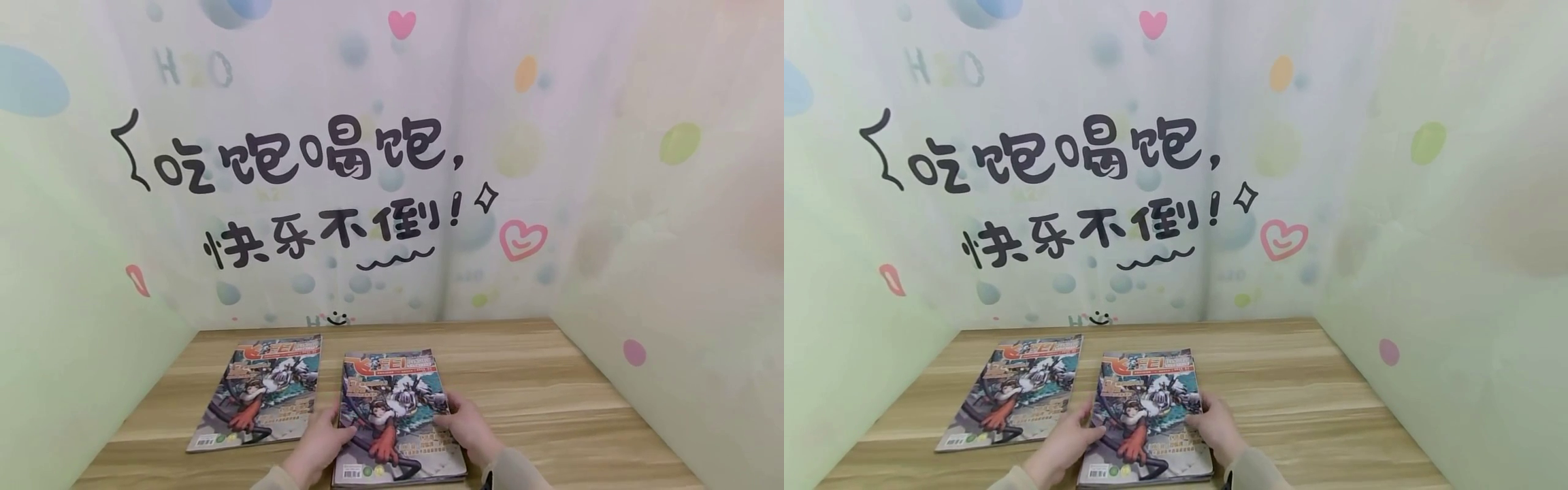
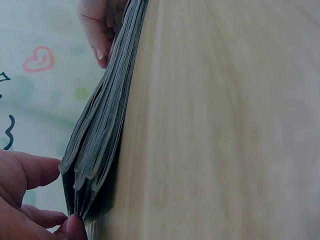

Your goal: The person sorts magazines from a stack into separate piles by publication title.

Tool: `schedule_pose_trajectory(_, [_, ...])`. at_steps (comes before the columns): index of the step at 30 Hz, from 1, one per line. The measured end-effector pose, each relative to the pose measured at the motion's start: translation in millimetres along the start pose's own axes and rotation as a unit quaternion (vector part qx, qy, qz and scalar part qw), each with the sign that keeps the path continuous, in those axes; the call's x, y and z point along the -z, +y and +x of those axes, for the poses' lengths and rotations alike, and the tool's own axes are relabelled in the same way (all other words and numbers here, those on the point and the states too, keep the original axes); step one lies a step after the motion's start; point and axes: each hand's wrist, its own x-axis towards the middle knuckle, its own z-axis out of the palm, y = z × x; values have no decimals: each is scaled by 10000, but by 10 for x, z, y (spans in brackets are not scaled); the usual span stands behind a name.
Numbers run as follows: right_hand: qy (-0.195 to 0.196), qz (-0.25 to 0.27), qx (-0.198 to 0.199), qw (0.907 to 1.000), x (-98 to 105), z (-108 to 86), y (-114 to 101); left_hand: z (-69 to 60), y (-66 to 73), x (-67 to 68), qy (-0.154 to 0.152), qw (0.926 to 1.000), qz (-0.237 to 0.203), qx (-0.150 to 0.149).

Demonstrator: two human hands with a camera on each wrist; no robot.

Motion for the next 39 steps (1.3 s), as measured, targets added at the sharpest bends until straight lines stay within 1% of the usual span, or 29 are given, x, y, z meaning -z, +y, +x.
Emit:
schedule_pose_trajectory(2, [6, -33, -31, 10000, -3, 1, -2, 0, -19, -3, -121, 9999, -85, -3])
schedule_pose_trajectory(5, [18, -62, -99, 9999, -7, 4, -2, -6, -28, -7, -171, 9998, -80, 61])
schedule_pose_trajectory(11, [47, -173, -183, 9997, -12, -5, -11, -10, -19, -3, -118, 9998, 3, 187])
schedule_pose_trajectory(17, [127, -214, -230, 9994, -27, -7, -7, -13, -18, -2, -110, 9996, 76, 245])
schedule_pose_trajectory(20, [118, -187, -240, 9995, -31, -4, -3, -25, -2, -3, -10, 9996, 88, 271])
schedule_pose_trajectory(22, [115, -182, -265, 9994, -31, -1, -1, -29, 17, 1, 25, 9994, 92, 343])
schedule_pose_trajectory(27, [156, -192, -291, 9993, -36, -2, -7, -26, 43, 18, 23, 9992, 57, 407])
schedule_pose_trajectory(31, [173, -157, -267, 9994, -37, -11, -16, -16, 35, 28, -19, 9995, 44, 317])
schedule_pose_trajectory(39, [258, -21, -142, 9996, -36, -13, 12, -10, 51, 25, -64, 9996, 258, 96])
